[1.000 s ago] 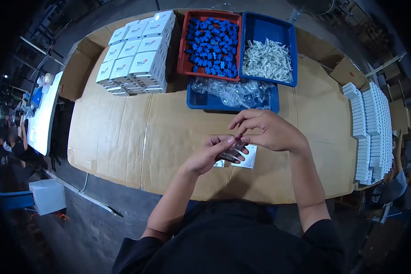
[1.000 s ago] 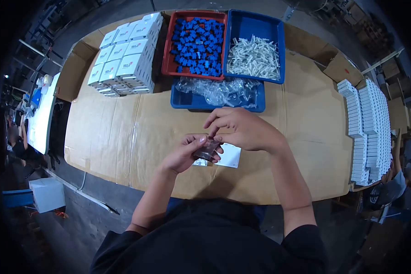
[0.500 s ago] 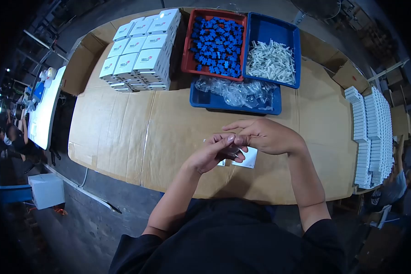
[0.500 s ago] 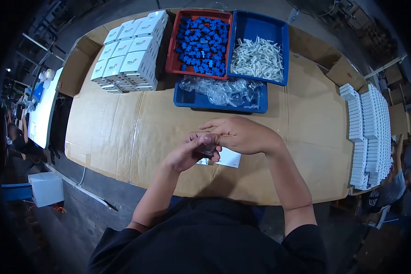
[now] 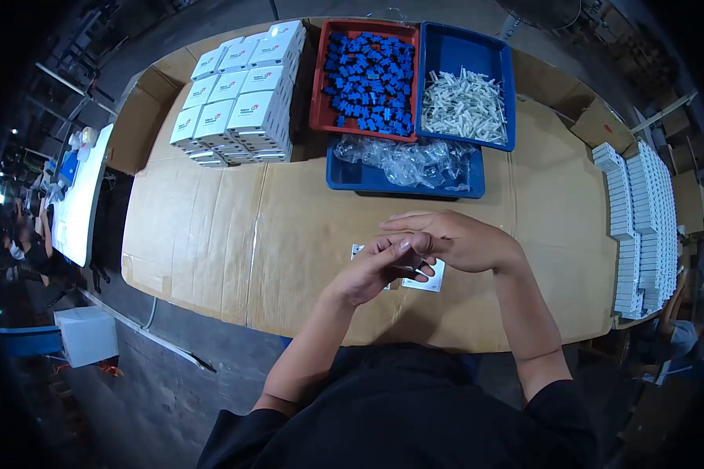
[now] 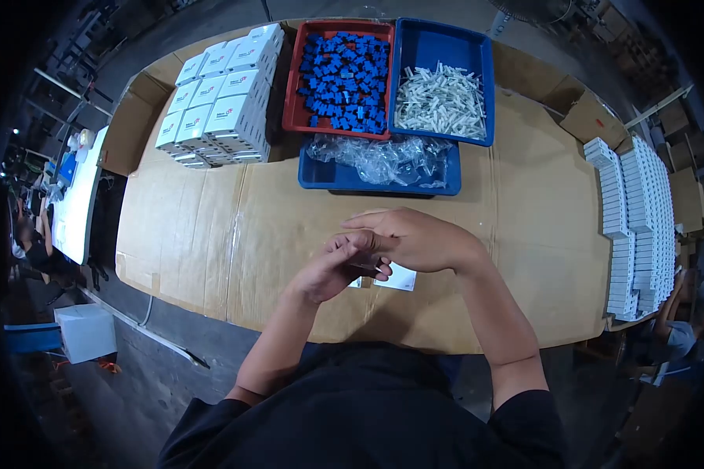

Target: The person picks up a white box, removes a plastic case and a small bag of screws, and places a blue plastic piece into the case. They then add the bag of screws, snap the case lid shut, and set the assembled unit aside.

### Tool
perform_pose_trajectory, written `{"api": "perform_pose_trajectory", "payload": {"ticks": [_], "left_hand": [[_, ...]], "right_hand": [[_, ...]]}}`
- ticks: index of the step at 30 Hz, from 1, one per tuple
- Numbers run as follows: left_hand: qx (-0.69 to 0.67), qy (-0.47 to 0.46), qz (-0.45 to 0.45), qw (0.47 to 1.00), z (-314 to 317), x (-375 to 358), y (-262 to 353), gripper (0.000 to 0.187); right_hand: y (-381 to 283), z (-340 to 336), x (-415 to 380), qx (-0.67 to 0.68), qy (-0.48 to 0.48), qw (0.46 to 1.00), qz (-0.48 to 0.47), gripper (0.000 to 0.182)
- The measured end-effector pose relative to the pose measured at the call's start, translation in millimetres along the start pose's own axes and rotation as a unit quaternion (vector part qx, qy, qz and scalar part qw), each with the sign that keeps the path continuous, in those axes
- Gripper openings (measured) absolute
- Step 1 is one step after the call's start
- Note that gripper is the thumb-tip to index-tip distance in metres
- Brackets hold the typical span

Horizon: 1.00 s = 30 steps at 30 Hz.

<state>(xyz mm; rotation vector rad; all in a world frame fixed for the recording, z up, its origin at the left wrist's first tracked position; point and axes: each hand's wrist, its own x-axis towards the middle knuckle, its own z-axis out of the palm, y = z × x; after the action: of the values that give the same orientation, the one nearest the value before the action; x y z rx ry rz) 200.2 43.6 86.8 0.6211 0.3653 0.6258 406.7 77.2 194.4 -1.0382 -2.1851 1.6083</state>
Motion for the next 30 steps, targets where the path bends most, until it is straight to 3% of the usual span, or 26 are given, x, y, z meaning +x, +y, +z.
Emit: {"api": "perform_pose_trajectory", "payload": {"ticks": [4, 5, 7, 9, 12, 13, 15, 18, 20, 21, 23, 25, 28, 30], "left_hand": [[-0.026, 0.013, -0.019, 0.999, 0, 0, 0, 0.065], [-0.033, 0.012, -0.014, 0.999, 0, -1, -1, 0.058], [-0.040, 0.002, -0.002, 0.999, -1, -2, -2, 0.045], [-0.023, 0.005, 0.005, 1.000, -6, 0, -8, 0.045], [-0.010, 0.000, -0.009, 1.000, -5, 1, -9, 0.044], [-0.005, -0.012, -0.013, 1.000, -6, 1, -10, 0.044], [-0.005, -0.039, -0.016, 0.999, -10, 0, -15, 0.046], [-0.041, 0.019, -0.029, 0.999, -16, -5, -29, 0.050], [-0.055, 0.069, -0.061, 0.994, -21, -7, -26, 0.049], [-0.063, 0.096, -0.077, 0.990, -24, -9, -27, 0.049], [-0.099, 0.082, -0.042, 0.991, -35, -12, -36, 0.051], [-0.111, 0.086, -0.028, 0.990, -43, -20, -41, 0.053], [-0.102, 0.105, -0.039, 0.988, -49, -36, -50, 0.054], [-0.104, 0.106, -0.039, 0.988, -52, -40, -53, 0.054]], "right_hand": [[7, 0, -7, 0.023, 0.027, 0.999, -0.012, 0.035], [7, -2, -9, 0.006, 0.039, 0.999, -0.034, 0.030], [3, 1, -11, -0.082, 0.045, 0.995, -0.041, 0.044], [11, 4, -12, -0.165, 0.038, 0.984, -0.058, 0.050], [13, 9, -7, -0.131, -0.025, 0.991, 0.014, 0.036], [6, 5, -5, -0.078, -0.029, 0.997, -0.011, 0.048], [20, 4, -6, -0.030, -0.055, 0.998, 0.019, 0.051], [30, -3, -8, 0.069, -0.045, 0.996, 0.035, 0.054], [61, -32, -12, 0.139, -0.035, 0.990, -0.013, 0.049], [72, -47, -7, 0.092, 0.023, 0.995, -0.031, 0.033], [124, -76, 5, 0.075, 0.190, 0.979, 0.014, 0.022], [136, -98, 17, -0.062, 0.394, 0.913, 0.087, 0.017], [153, -123, 34, -0.144, 0.523, 0.833, 0.104, 0.016], [161, -130, 46, -0.205, 0.534, 0.814, 0.105, 0.018]]}}
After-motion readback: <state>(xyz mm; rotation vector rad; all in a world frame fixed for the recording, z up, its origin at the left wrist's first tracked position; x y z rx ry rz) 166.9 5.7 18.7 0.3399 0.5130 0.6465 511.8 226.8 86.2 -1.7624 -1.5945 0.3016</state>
